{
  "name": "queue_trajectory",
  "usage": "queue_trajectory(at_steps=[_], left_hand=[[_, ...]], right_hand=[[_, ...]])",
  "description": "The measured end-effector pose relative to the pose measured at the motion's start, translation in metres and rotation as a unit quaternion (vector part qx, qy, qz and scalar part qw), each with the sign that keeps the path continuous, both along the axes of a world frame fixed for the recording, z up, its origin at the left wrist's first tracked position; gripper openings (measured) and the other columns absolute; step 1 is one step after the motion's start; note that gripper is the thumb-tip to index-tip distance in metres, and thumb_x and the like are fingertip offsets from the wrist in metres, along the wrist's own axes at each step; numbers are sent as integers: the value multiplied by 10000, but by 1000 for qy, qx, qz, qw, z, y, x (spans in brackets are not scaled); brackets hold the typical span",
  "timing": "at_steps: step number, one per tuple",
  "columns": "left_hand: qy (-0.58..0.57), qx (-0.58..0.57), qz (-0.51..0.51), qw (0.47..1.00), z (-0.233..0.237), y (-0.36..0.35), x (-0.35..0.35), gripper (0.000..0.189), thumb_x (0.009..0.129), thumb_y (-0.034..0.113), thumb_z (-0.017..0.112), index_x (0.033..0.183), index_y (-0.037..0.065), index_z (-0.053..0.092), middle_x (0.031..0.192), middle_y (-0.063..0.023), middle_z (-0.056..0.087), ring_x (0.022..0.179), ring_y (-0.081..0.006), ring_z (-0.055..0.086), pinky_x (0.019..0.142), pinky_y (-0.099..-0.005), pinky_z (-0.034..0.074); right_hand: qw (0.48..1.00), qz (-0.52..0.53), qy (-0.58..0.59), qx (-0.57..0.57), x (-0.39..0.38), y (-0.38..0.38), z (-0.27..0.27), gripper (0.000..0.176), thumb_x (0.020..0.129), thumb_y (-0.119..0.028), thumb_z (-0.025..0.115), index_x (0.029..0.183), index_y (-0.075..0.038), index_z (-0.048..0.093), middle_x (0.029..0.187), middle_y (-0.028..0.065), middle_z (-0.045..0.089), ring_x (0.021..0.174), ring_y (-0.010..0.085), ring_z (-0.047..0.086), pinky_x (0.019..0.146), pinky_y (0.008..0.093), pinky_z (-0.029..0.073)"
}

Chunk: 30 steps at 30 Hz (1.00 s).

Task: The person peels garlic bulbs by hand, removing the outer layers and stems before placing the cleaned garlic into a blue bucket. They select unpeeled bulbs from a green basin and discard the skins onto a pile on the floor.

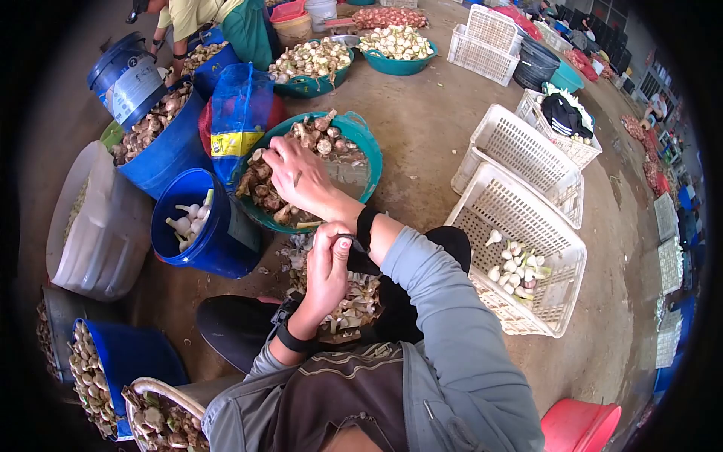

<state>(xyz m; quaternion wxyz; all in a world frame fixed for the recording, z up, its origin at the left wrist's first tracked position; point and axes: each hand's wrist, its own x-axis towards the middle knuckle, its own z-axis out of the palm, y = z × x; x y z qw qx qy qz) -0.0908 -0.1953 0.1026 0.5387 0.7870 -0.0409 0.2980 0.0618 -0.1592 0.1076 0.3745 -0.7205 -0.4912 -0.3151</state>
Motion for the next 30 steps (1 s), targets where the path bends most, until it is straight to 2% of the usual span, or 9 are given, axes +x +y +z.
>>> queue_trajectory(at_steps=[7,17,18,19,23,26,27,29,30], left_hand=[[9,-59,-34,998,-6,-8,8,123,927,133,480,966,19,509,854,-110,532,800,-238,502,749,-328,405],[45,-129,-47,990,-26,-2,-6,113,943,121,462,1005,33,492,796,-45,506,725,-145,464,682,-272,409],[45,-129,-46,990,-26,-1,-5,113,943,121,462,1005,33,492,796,-45,506,725,-145,464,682,-272,409],[47,-168,-66,982,-25,-1,-4,109,956,132,441,997,35,472,852,-20,472,745,-108,424,697,-239,383],[39,-189,-80,978,-27,-1,-1,103,969,136,420,988,41,454,900,8,437,777,-67,380,710,-200,351],[42,-188,-93,977,-26,1,-2,107,966,141,430,985,39,459,879,12,441,761,-69,386,702,-204,353],[43,-187,-93,977,-26,1,-1,107,966,141,430,985,39,459,879,12,441,761,-69,386,702,-204,353],[9,-80,-46,996,-27,1,1,138,948,143,464,1027,30,471,775,-54,510,693,-153,480,670,-271,408],[10,-81,-49,995,-25,1,4,138,948,143,464,1027,30,471,775,-54,510,693,-153,480,670,-271,408]], right_hand=[[964,42,-114,-235,-15,-2,-27,213,715,-142,593,907,-53,568,1104,112,504,990,239,477,768,360,451],[941,45,312,123,53,13,-27,69,805,-88,558,866,-75,589,918,75,555,837,204,548,715,357,472],[783,106,592,159,41,5,1,107,831,-92,540,931,-80,577,901,56,546,808,180,540,720,375,496],[783,106,592,158,40,2,6,107,831,-92,540,931,-80,577,901,56,546,808,180,540,720,375,496],[413,260,760,429,61,-8,4,93,840,-118,532,815,-33,503,741,76,511,625,199,532,737,474,541],[354,250,733,525,73,-16,3,59,841,-93,524,828,-38,504,770,77,517,638,211,534,726,429,548],[353,249,733,526,70,-13,1,59,841,-93,524,828,-38,504,770,77,517,638,211,534,726,429,548],[688,24,571,447,58,0,-9,22,827,-68,523,847,-67,513,817,78,514,699,215,542,697,399,529],[896,-89,296,319,54,7,-22,90,793,-50,545,874,-85,527,878,94,504,763,233,540,693,378,495]])
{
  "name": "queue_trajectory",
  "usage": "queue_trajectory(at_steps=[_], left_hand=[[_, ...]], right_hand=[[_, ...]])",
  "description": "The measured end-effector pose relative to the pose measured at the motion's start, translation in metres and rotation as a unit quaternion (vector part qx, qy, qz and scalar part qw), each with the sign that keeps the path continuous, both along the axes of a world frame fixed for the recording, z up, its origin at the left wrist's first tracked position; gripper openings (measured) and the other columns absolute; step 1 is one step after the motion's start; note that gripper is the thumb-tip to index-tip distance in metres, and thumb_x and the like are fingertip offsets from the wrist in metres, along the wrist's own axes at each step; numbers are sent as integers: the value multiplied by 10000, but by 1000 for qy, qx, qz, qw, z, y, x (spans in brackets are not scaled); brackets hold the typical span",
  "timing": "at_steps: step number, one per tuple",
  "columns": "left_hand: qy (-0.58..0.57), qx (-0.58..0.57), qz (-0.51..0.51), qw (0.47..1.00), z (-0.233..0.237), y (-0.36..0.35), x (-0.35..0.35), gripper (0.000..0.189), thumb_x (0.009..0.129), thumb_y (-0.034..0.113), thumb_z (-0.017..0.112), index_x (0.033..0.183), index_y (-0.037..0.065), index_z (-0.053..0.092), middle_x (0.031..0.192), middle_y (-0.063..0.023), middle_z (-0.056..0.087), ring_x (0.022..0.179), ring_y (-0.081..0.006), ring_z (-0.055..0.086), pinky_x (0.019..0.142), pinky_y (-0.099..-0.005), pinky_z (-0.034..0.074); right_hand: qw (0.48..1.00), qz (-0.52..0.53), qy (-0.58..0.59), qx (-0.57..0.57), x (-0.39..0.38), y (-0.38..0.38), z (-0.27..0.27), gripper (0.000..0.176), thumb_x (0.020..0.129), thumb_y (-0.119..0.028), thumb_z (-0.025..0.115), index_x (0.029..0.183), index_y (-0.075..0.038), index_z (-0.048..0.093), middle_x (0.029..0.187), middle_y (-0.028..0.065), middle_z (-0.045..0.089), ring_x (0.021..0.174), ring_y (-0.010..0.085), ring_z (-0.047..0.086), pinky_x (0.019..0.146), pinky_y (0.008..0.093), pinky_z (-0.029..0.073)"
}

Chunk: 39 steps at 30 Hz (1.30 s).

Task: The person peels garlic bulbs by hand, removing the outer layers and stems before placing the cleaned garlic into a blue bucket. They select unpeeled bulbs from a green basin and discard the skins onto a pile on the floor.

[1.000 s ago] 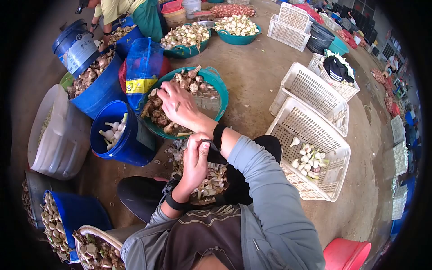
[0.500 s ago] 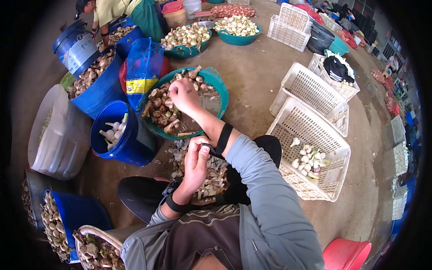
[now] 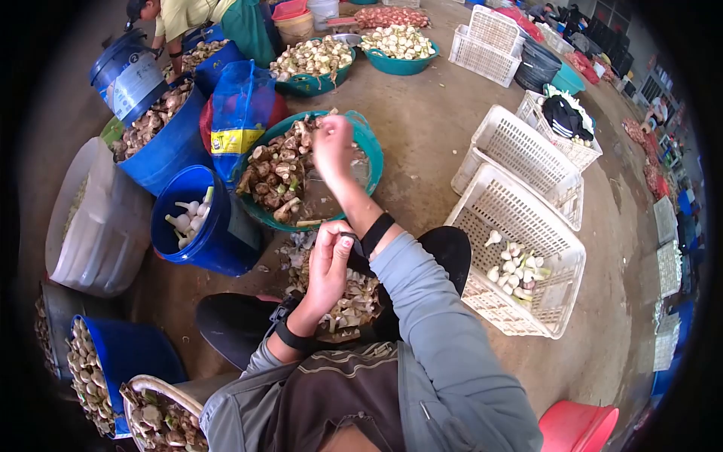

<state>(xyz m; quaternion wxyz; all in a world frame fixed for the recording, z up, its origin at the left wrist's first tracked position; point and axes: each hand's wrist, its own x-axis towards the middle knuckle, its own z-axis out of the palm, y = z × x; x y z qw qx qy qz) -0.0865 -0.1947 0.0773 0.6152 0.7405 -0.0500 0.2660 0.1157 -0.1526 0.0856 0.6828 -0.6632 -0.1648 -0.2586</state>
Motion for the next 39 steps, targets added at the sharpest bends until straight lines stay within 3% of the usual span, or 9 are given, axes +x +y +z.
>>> queue_trajectory(at_steps=[3,5,11,14,21,25,29,35,39], left_hand=[[22,2,3,1000,3,-5,8,149,946,155,465,1018,24,477,775,-89,527,723,-196,503,701,-299,413],[72,-77,19,994,-2,-10,8,152,945,159,463,1011,23,483,775,-101,540,738,-206,498,709,-311,411],[49,-54,32,997,-8,-24,14,129,938,132,469,987,14,485,787,-118,546,724,-234,504,708,-336,404],[30,-49,-2,998,-3,-32,10,112,927,113,477,943,3,485,806,-135,557,737,-258,520,711,-355,403],[-116,248,24,962,26,-4,-9,98,796,31,599,889,25,569,851,-120,600,837,-311,570,750,-382,424],[-78,123,6,989,9,0,-16,85,809,-23,573,886,14,565,823,-137,608,717,-292,598,653,-354,475],[-164,45,-7,985,3,1,-23,68,865,-4,514,931,2,527,869,-159,635,809,-297,649,712,-338,518],[-206,90,-62,972,18,1,-31,88,844,-12,517,929,9,521,873,-157,640,833,-316,649,729,-377,528],[-227,129,-45,964,34,2,-19,120,789,-34,569,899,11,552,818,-135,629,716,-295,630,644,-351,512]], right_hand=[[938,31,-190,-287,-35,-9,-13,189,752,-40,577,935,-80,554,982,99,509,896,255,538,726,365,486],[899,66,-242,-360,-43,-12,-17,173,744,-39,578,915,-63,567,1015,93,510,949,270,527,756,380,484],[772,137,-316,-534,-63,-17,-37,241,712,-134,606,934,-46,577,1077,89,515,946,209,481,768,350,415],[715,169,-421,-531,-75,-19,-48,114,816,-185,485,817,-102,563,904,33,487,910,180,473,747,315,360],[785,173,-346,-484,-59,-22,-48,76,732,-143,553,775,-81,559,950,48,493,915,197,458,760,341,381],[774,175,-362,-490,-60,-17,-34,75,724,-133,577,767,-73,566,922,56,499,917,209,462,762,353,386],[780,215,-343,-477,-54,-21,-36,90,697,-128,600,766,-76,577,910,55,503,914,209,472,763,355,396],[790,171,-338,-481,-44,-23,-34,112,667,-119,617,766,-72,598,884,48,510,895,206,491,749,361,414],[741,200,-327,-551,-58,-21,-40,130,777,-160,521,782,-81,625,962,55,550,960,206,503,824,346,390]])
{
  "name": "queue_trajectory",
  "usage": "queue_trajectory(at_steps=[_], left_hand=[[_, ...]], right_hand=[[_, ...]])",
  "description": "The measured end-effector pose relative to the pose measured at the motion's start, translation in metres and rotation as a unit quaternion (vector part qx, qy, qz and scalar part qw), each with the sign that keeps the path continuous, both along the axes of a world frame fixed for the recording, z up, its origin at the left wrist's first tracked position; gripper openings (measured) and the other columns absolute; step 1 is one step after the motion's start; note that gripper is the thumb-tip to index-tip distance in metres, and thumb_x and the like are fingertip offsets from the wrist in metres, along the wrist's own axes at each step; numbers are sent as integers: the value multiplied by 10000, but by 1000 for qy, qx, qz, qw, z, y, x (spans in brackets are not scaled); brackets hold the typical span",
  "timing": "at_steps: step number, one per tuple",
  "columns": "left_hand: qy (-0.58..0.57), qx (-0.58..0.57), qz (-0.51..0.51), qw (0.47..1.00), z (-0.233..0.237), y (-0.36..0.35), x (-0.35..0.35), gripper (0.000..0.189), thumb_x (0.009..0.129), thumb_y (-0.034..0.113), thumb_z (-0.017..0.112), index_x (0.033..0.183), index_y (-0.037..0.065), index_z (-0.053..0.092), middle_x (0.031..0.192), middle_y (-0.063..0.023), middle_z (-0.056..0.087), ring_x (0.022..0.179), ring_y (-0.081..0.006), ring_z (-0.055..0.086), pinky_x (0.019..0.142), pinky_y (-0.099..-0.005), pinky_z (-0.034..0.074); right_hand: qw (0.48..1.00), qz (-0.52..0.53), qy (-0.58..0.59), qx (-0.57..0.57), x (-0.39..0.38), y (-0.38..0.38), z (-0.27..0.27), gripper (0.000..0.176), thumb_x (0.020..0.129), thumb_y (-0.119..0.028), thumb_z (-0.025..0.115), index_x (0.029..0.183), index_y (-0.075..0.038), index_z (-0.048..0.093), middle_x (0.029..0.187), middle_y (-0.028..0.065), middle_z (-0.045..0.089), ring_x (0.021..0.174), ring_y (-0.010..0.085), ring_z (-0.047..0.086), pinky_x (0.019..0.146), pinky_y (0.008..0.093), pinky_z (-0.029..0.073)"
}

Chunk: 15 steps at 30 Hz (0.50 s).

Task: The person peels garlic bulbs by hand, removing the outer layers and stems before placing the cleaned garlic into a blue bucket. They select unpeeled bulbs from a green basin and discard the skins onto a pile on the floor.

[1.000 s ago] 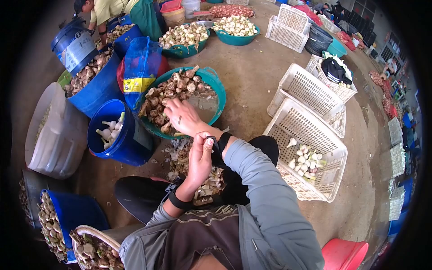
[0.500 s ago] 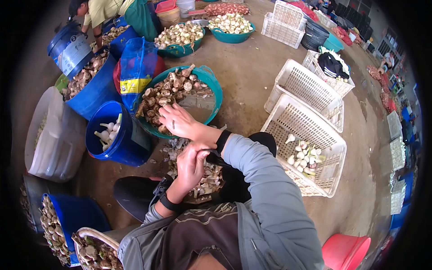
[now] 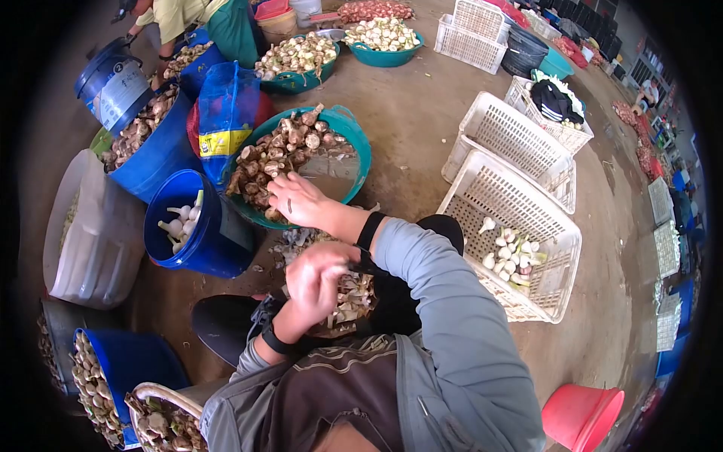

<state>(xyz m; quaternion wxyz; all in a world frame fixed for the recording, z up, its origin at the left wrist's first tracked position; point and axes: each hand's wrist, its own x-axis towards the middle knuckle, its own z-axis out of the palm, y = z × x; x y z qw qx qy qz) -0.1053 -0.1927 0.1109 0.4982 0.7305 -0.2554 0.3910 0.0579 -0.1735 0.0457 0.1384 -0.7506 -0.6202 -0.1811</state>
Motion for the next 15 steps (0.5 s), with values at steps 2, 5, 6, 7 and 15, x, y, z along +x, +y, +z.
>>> queue_trajectory(at_steps=[2,5,6,7,15], left_hand=[[95,6,66,993,8,4,4,109,816,-16,569,921,6,551,797,-131,624,688,-278,622,626,-333,500],[184,-56,46,980,2,7,29,99,852,18,559,947,-6,545,784,-130,619,697,-242,621,648,-305,485],[203,-82,28,975,0,8,37,101,858,26,556,953,-7,543,784,-128,618,704,-232,620,657,-300,481],[263,-87,-23,961,0,11,42,73,912,21,499,979,-3,513,823,-14,576,773,-63,540,710,-211,443],[271,-166,-86,944,-23,7,63,78,898,21,517,970,-7,519,794,-26,577,734,-68,535,673,-217,441]], right_hand=[[993,30,-20,112,1,7,-20,131,822,-157,529,750,-62,582,889,55,515,882,205,483,788,350,382],[994,76,-16,71,-3,7,-28,130,814,-170,523,747,-71,575,888,46,511,876,197,475,785,345,381],[994,72,-36,69,-7,7,-30,119,797,-179,526,743,-81,569,882,39,506,882,189,471,785,340,379],[994,66,-55,66,-10,8,-32,109,780,-187,529,740,-91,563,876,32,502,887,180,467,785,334,378],[986,108,-15,128,-10,13,-43,94,762,-174,529,741,-90,566,862,27,496,908,178,471,787,334,372]])
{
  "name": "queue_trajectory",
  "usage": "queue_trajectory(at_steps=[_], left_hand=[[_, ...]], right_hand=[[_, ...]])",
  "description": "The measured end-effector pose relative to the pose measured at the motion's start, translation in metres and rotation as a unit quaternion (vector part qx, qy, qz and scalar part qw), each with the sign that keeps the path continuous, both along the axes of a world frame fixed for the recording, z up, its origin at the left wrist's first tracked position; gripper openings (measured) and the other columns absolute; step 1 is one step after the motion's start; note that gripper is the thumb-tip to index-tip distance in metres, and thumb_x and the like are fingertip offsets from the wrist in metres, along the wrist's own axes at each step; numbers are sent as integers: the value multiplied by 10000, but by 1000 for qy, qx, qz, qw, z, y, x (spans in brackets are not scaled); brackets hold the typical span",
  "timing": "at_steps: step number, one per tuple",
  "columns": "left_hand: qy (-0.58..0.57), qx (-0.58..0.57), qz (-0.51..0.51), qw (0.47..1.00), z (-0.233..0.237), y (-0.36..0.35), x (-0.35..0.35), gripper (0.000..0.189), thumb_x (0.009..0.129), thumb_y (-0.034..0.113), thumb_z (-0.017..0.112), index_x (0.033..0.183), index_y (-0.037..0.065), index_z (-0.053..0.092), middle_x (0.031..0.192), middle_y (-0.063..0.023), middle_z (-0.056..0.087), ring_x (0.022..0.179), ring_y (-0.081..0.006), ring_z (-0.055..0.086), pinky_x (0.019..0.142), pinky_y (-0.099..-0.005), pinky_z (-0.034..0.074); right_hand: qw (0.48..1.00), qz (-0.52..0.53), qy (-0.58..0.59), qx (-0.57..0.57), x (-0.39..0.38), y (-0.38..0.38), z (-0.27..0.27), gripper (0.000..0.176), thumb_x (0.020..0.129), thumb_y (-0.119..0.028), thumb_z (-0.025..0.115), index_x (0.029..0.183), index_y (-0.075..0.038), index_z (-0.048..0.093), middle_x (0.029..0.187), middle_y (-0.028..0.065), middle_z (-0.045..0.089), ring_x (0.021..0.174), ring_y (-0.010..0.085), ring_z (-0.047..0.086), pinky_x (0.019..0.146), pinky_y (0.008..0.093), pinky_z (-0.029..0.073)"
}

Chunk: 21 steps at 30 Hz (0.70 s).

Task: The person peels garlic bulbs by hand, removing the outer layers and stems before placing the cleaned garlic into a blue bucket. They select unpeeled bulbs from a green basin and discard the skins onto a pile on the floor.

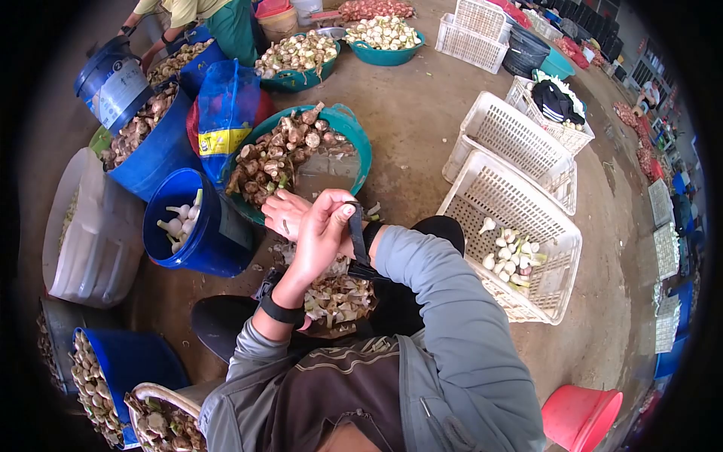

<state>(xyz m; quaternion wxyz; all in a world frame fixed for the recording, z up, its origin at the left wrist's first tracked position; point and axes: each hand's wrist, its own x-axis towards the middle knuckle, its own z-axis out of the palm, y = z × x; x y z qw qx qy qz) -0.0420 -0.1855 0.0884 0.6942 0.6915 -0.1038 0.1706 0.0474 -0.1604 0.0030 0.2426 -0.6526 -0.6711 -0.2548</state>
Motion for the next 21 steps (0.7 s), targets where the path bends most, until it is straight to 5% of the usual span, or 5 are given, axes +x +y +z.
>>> queue_trajectory(at_steps=[3,5,11,14,21], left_hand=[[-23,3,42,999,15,0,-19,77,912,26,499,982,-8,506,787,-11,563,740,-52,517,670,-207,434],[-27,18,53,998,21,2,-33,70,919,26,487,980,-5,499,784,-24,573,733,-65,532,675,-213,443],[-6,-68,-9,998,4,4,-50,69,920,22,477,986,2,484,769,-36,580,706,-87,549,662,-226,458],[17,-48,6,999,15,3,-41,75,913,25,493,982,3,511,772,-22,575,701,-76,543,658,-215,447],[-27,50,-18,998,21,-3,-6,96,913,19,501,1006,0,515,832,-4,551,790,-60,528,739,-199,434]], right_hand=[[988,11,61,139,9,1,-14,63,722,-157,580,725,-94,574,859,29,504,902,186,479,770,338,376],[984,-61,107,-130,6,-19,31,65,691,-138,609,727,-96,575,870,23,516,918,188,486,773,341,384],[973,-58,171,-142,28,-22,21,63,690,-130,606,731,-96,573,785,31,542,847,227,518,695,366,420],[987,-75,47,-134,18,-24,36,66,689,-150,591,737,-105,595,820,21,535,880,207,502,753,358,402],[987,-47,-26,-152,-3,-10,33,84,710,-163,534,769,-129,584,837,11,522,899,175,482,800,329,374]])
